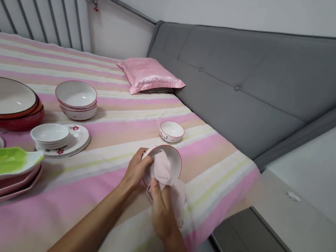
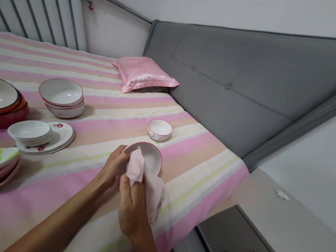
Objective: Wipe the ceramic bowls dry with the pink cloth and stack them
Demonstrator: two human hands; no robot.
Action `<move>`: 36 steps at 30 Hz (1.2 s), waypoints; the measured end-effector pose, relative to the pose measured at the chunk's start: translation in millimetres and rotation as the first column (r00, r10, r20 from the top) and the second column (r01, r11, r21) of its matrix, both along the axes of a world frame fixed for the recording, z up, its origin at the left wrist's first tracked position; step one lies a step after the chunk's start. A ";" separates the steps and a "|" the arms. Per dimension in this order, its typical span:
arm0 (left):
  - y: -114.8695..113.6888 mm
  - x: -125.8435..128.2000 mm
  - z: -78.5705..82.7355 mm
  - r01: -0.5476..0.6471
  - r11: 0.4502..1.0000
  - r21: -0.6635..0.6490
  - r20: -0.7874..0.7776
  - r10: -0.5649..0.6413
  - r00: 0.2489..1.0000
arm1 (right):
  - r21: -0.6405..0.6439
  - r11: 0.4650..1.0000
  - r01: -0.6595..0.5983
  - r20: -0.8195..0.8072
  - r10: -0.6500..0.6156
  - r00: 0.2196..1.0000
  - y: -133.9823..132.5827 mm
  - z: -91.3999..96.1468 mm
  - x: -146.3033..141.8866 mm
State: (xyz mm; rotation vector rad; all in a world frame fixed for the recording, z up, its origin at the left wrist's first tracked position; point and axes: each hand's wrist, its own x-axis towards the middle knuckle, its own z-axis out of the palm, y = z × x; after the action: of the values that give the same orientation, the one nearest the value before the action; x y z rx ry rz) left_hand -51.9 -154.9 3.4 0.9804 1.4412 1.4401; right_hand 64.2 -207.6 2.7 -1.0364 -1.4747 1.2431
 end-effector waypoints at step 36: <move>-14.1 6.7 25.0 0.207 0.976 0.071 -0.186 -0.191 0.964 | 0.415 0.879 -0.235 0.741 -0.177 0.648 25.2 -20.8 20.6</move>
State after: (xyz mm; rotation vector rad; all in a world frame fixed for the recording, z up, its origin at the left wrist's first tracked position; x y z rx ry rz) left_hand -45.2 -168.9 28.4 1.3013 1.3689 1.3048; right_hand 84.8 -182.4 -18.1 -1.2476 -2.3105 0.3413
